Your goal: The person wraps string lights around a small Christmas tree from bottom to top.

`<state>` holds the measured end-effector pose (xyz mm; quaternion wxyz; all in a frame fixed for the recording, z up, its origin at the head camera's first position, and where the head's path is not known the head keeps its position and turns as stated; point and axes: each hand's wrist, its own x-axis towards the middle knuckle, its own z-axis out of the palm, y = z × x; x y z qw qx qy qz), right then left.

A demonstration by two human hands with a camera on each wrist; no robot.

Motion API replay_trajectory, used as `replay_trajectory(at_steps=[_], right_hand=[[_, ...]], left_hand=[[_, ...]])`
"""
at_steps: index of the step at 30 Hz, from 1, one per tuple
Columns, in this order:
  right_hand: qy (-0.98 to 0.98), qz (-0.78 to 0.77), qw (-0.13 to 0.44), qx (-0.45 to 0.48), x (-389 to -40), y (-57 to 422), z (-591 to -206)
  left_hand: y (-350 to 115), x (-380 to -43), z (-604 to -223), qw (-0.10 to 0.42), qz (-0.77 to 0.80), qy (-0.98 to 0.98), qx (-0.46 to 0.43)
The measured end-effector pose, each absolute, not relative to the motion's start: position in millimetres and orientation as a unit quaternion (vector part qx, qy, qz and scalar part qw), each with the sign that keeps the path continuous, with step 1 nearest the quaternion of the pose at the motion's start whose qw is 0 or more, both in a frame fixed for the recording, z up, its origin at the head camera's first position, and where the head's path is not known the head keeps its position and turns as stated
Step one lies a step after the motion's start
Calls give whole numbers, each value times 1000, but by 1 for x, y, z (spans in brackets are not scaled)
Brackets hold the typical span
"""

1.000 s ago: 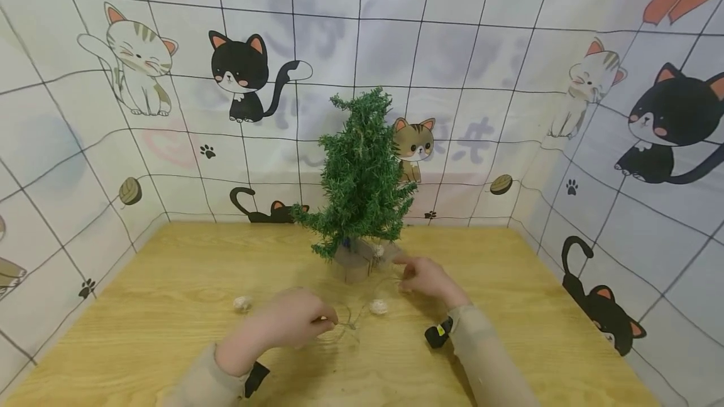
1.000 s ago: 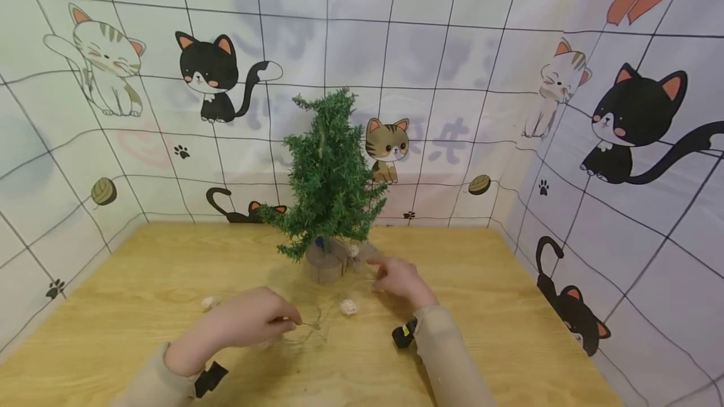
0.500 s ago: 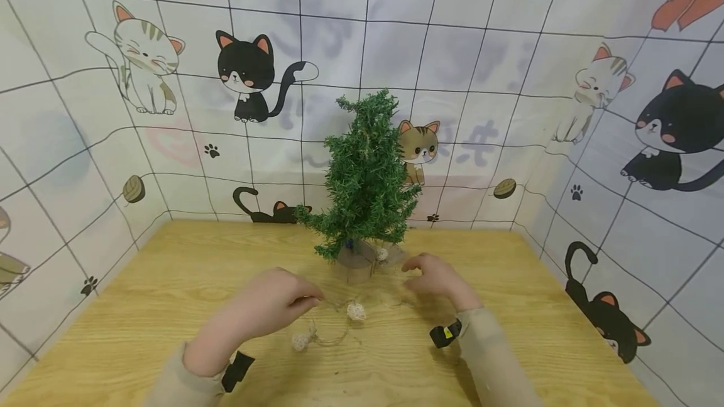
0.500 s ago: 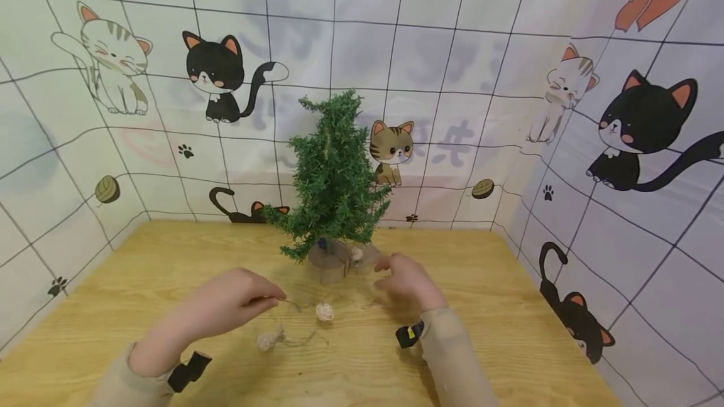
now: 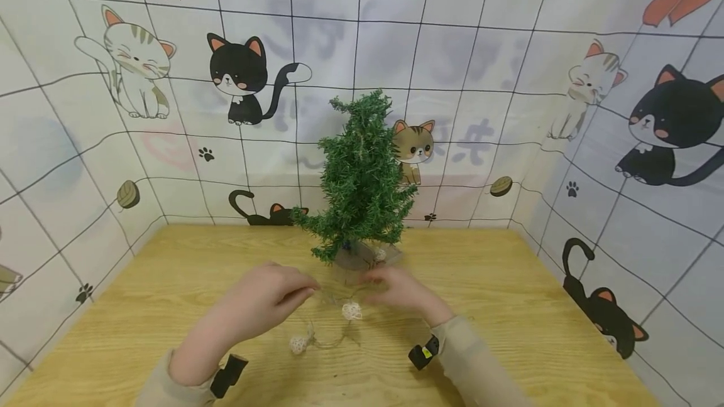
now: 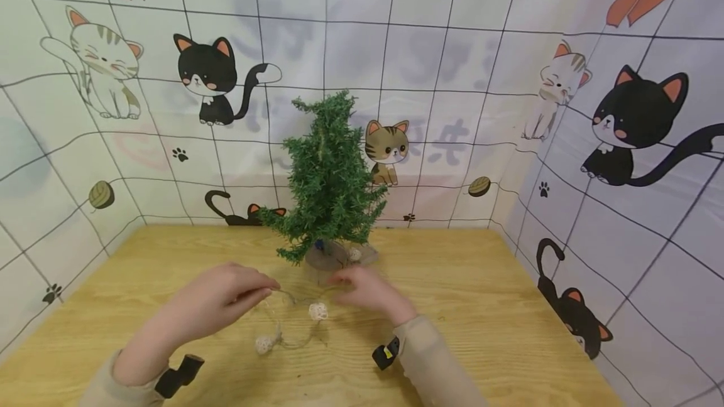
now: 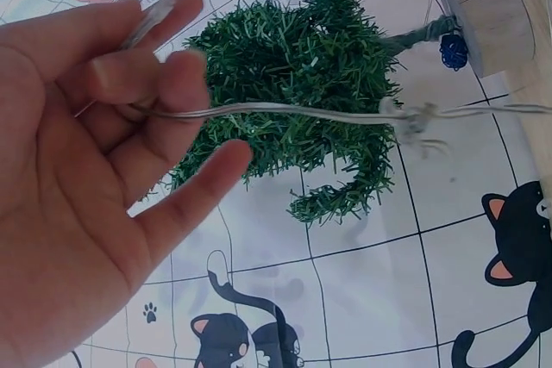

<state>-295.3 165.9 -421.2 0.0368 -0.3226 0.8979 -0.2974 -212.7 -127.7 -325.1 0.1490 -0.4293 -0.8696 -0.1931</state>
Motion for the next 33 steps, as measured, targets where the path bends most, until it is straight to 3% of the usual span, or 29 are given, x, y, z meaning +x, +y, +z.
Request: replay_trajectory(at_steps=[7, 14, 33], right_hand=[[892, -297, 79, -332, -290, 161, -418], [896, -297, 45, -327, -291, 172, -408], [906, -291, 48, -304, -293, 198, -388]], left_hand=[[-135, -211, -319, 201, -219, -853, -429], [-149, -209, -309, 246, -245, -842, -413], [-199, -204, -290, 371, -269, -824, -332]])
